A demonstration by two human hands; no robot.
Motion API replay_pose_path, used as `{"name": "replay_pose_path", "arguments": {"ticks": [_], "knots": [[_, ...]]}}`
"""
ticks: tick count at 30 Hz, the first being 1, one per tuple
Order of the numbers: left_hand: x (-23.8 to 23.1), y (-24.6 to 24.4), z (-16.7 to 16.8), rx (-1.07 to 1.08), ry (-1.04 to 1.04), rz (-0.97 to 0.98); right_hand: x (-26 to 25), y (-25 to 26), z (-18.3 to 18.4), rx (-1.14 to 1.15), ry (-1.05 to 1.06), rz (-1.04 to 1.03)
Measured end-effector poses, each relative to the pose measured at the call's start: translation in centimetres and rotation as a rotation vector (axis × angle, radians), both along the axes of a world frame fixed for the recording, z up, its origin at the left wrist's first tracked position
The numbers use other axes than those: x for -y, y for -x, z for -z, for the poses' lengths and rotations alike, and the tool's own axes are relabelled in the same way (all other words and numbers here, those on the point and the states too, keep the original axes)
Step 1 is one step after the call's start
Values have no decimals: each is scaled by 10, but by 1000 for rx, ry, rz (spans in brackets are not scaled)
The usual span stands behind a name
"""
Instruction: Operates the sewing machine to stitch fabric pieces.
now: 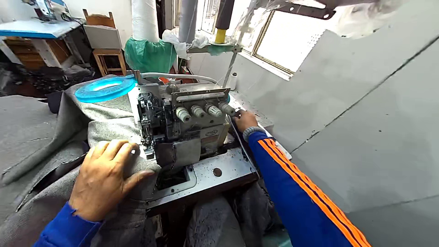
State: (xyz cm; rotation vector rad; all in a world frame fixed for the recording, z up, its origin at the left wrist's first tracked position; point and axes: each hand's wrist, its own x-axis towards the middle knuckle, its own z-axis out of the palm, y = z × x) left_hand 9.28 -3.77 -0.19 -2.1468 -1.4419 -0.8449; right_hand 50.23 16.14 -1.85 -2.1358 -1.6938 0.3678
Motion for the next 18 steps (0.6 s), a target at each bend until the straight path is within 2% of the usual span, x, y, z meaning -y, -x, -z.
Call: {"name": "replay_pose_path", "arguments": {"ticks": [4,7,10,13,16,18], "knots": [[4,-1,0,-22,-17,51,-15,-3,-8,130,102,-34],[3,-3,-13,-26,38,222,7,-9,-13,-65,-81,-103],[1,-3,-28,57,214,396,78,-4,-34,-236,-387,-201],[4,4,-45,167,449,463,160,11,-40,-419,-600,-333],[9,11,-52,190,462,510,219,45,-35,-682,-591,-535],[20,10,-58,265,426,551,236,81,-25,-782,-524,-649]]}}
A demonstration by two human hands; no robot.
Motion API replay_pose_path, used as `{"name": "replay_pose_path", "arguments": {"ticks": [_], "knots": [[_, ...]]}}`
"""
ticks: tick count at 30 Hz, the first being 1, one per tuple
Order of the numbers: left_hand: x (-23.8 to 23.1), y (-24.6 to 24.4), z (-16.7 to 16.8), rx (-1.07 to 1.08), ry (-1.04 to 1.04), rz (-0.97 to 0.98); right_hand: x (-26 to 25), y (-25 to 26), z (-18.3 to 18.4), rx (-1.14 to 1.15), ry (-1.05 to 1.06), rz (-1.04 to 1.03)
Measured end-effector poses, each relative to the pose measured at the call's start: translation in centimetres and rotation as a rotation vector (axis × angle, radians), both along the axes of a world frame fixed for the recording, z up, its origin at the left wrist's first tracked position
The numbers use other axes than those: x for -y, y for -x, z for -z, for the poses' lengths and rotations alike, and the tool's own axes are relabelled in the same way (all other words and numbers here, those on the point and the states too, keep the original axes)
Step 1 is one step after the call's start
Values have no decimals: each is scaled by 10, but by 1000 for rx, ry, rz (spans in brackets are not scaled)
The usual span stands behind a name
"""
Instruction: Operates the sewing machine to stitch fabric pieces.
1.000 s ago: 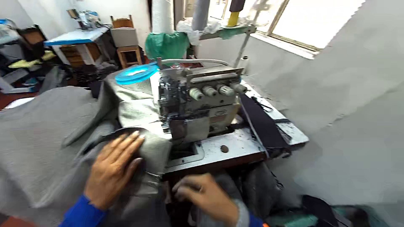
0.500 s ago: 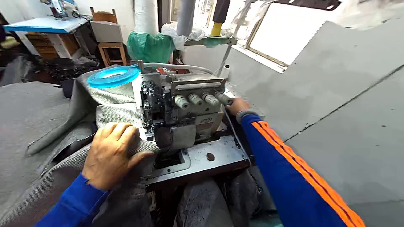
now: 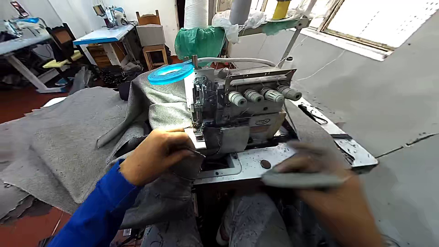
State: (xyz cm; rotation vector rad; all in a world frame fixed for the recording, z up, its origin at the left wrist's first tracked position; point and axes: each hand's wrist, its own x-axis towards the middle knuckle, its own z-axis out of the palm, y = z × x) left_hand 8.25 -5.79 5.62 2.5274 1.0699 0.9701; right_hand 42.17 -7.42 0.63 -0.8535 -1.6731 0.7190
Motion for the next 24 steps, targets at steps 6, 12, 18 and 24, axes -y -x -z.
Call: {"name": "replay_pose_path", "arguments": {"ticks": [6,12,18,24], "knots": [[43,-4,-26,208,-68,-36,4,133,4,-114,-7,11],[41,5,-17,334,30,-170,18,182,3,-372,-54,-278],[38,0,-15,375,154,-169,18,188,6,-532,190,-281],[36,-6,-12,337,78,-222,17,186,5,-592,221,-270]]}}
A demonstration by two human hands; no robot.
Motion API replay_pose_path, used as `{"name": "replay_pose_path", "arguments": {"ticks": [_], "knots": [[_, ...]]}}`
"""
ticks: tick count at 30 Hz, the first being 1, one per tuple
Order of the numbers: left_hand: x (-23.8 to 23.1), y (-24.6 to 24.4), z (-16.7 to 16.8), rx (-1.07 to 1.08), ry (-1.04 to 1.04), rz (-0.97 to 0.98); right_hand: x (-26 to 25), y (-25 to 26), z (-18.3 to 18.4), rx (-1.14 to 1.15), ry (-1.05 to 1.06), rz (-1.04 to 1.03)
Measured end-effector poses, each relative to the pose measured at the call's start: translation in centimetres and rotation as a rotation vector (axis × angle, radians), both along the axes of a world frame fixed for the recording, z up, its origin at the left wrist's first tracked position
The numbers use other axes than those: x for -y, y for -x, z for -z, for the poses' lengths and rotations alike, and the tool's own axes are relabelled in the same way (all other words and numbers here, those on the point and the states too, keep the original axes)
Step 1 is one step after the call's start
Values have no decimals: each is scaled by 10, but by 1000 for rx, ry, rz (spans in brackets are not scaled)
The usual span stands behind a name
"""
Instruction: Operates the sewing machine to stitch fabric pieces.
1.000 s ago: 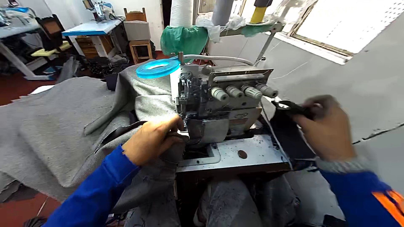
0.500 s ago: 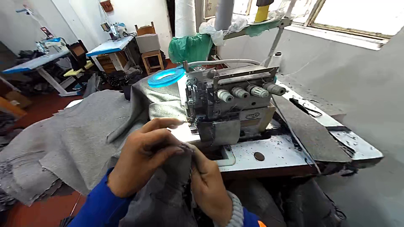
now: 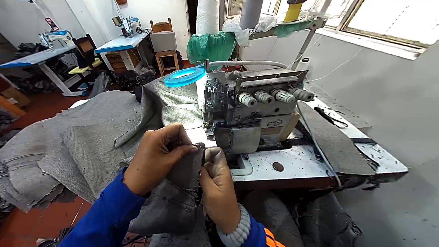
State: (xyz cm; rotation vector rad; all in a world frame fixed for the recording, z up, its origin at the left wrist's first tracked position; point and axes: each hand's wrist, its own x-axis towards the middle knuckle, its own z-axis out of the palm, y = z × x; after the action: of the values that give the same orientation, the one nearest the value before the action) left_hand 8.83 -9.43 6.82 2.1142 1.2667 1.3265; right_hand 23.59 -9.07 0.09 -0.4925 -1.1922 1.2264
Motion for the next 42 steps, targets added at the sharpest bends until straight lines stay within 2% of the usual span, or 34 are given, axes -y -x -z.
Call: {"name": "replay_pose_path", "arguments": {"ticks": [3,6,9,11,12,14,15,19,22,24,28,32,36,38,42], "knots": [[8,-4,-6,2,-115,-66,4,-1,1,-57,-169,116],[27,-13,-34,-137,-290,-118,14,-9,-6,115,-410,164],[24,-21,-50,-289,-363,-121,24,0,6,213,-475,96],[-5,-16,-32,-402,-321,-112,31,4,25,215,-351,-27],[-24,-11,-13,-423,-280,-109,35,2,34,187,-206,-122],[-49,-2,32,-379,-234,-141,36,-9,50,160,41,-268],[-52,-1,46,-363,-267,-190,34,-14,58,162,95,-295],[-31,-23,60,-601,-508,-385,34,-33,74,272,29,-261],[-4,-50,57,-796,-407,-473,39,-45,71,448,-122,-156],[1,-60,59,-815,-350,-503,36,-51,68,514,-197,-67],[-14,-57,58,-654,-242,-425,15,-52,59,507,-263,36],[-16,-45,38,-555,-119,-324,-5,-50,38,491,-272,69],[26,-54,27,-508,-218,-194,-18,-53,32,532,-318,75],[42,-58,39,-530,-273,-129,-21,-51,33,520,-342,70],[37,-45,70,-744,-451,-167,-19,-43,35,498,-344,137]]}}
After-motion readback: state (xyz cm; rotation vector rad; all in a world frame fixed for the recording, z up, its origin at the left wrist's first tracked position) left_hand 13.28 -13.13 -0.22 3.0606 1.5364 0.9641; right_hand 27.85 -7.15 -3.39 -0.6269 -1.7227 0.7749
